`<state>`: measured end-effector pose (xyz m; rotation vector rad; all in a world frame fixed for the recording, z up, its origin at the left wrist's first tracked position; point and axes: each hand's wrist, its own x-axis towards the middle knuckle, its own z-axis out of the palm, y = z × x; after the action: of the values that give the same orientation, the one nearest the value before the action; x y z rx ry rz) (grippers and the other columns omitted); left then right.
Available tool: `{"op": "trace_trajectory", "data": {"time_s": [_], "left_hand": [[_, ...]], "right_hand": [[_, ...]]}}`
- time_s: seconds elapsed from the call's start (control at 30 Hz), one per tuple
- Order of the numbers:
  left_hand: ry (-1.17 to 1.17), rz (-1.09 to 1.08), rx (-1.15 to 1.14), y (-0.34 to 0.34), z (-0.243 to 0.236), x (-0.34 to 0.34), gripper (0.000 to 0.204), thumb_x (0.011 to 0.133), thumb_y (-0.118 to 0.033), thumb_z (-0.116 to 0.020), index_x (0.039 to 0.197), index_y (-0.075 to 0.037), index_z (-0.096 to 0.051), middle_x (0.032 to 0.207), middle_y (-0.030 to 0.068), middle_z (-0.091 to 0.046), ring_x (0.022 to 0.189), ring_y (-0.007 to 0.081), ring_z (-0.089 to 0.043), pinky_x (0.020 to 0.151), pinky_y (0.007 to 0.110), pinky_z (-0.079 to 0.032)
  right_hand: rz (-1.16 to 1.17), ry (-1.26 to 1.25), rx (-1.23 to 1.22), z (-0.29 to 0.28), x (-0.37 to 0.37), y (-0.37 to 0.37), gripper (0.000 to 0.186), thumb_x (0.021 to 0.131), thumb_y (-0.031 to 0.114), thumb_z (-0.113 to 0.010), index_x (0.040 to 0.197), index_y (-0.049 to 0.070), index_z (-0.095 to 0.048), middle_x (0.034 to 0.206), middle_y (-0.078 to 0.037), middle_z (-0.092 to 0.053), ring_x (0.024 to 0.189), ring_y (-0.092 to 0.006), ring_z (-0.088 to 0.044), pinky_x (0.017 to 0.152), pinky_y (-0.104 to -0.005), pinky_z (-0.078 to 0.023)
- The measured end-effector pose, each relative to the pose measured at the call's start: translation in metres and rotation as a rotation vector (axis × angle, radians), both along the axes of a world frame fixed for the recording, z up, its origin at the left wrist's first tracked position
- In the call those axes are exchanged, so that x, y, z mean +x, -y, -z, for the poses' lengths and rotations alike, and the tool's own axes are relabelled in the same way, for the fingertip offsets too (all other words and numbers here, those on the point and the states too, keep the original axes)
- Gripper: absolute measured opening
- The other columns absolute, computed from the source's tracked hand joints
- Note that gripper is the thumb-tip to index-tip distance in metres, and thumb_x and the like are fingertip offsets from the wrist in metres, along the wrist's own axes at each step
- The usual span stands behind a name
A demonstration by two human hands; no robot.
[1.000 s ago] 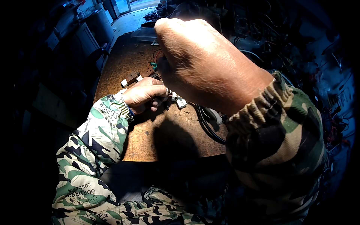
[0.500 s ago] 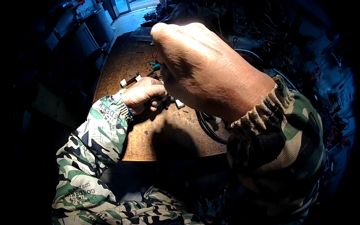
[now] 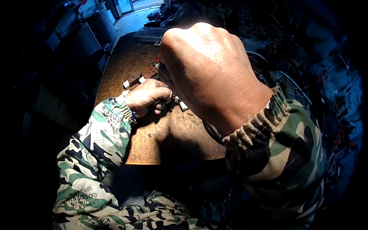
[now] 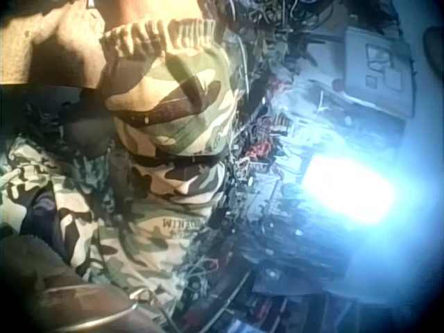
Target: The person works at a cluttered workbench, using pliers and a screwdriver to manipulate small electrical connectors and wires. They repeatedly open and close connector housings, adjust internal contacts, and handle several similar components one at a time.
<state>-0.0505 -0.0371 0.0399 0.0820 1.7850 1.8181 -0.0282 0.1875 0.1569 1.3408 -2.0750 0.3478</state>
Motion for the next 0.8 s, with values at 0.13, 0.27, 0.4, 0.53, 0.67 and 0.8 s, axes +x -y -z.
{"op": "trace_trajectory", "data": {"time_s": [0.13, 0.27, 0.4, 0.53, 0.67, 0.8], "left_hand": [[-0.008, -0.031, -0.003, 0.007, -0.01, 0.008, 0.02, 0.096, -0.014, -0.065, 0.079, -0.007, -0.059, 0.069, -0.0011, -0.055, 0.053, 0.0072, -0.05, 0.048, 0.025, -0.041], [-0.004, -0.004, -0.004, -0.005, 0.004, -0.003, 0.019, 0.096, -0.013, -0.065, 0.08, -0.006, -0.06, 0.069, -0.0007, -0.055, 0.053, 0.0075, -0.05, 0.048, 0.025, -0.041], [-0.011, -0.013, -0.015, -0.005, -0.001, -0.001, 0.018, 0.096, -0.013, -0.065, 0.081, -0.005, -0.061, 0.069, 0.0, -0.056, 0.053, 0.0082, -0.05, 0.048, 0.025, -0.041], [-0.008, -0.029, -0.001, -0.002, 0.006, -0.002, 0.018, 0.096, -0.013, -0.067, 0.082, -0.003, -0.062, 0.069, 0.0004, -0.057, 0.053, 0.0084, -0.05, 0.047, 0.025, -0.04], [-0.008, -0.027, -0.003, -0.004, 0.003, -0.002, 0.019, 0.096, -0.015, -0.071, 0.083, -0.003, -0.063, 0.069, 0.0, -0.058, 0.053, 0.0074, -0.05, 0.047, 0.024, -0.041], [0.008, -0.032, 0.004, -0.001, 0.003, -0.001, 0.02, 0.095, -0.017, -0.074, 0.084, -0.004, -0.064, 0.07, -0.0008, -0.059, 0.054, 0.0065, -0.051, 0.047, 0.024, -0.041]], "right_hand": [[-0.153, 0.054, -0.102, -0.001, -0.003, 0.007, 0.043, 0.081, 0.001, -0.084, 0.115, 0.001, -0.057, 0.078, -0.012, -0.061, 0.066, -0.0299, -0.066, 0.057, -0.0372, -0.05], [-0.051, 0.006, 0.014, 0.007, -0.004, -0.007, 0.05, 0.08, -0.002, -0.084, 0.12, 0.001, -0.055, 0.082, -0.013, -0.062, 0.071, -0.0292, -0.067, 0.059, -0.0379, -0.052], [-0.161, -0.033, -0.059, 0.013, -0.011, -0.007, 0.057, 0.079, -0.004, -0.083, 0.126, 0.001, -0.052, 0.087, -0.013, -0.064, 0.073, -0.0287, -0.067, 0.058, -0.0392, -0.052], [-0.182, 0.078, -0.076, 0.014, -0.007, -0.003, 0.063, 0.078, -0.006, -0.082, 0.132, 0.002, -0.05, 0.087, -0.012, -0.062, 0.073, -0.0288, -0.064, 0.058, -0.039, -0.051], [-0.068, 0.004, 0.008, 0.011, 0.002, -0.007, 0.064, 0.075, -0.013, -0.079, 0.132, 0.001, -0.051, 0.089, -0.013, -0.061, 0.075, -0.0295, -0.064, 0.06, -0.0393, -0.052], [-0.161, 0.037, -0.051, 0.012, -0.002, -0.004, 0.063, 0.074, -0.013, -0.079, 0.13, 0.0, -0.053, 0.089, -0.013, -0.061, 0.075, -0.03, -0.064, 0.06, -0.0404, -0.051]]}}
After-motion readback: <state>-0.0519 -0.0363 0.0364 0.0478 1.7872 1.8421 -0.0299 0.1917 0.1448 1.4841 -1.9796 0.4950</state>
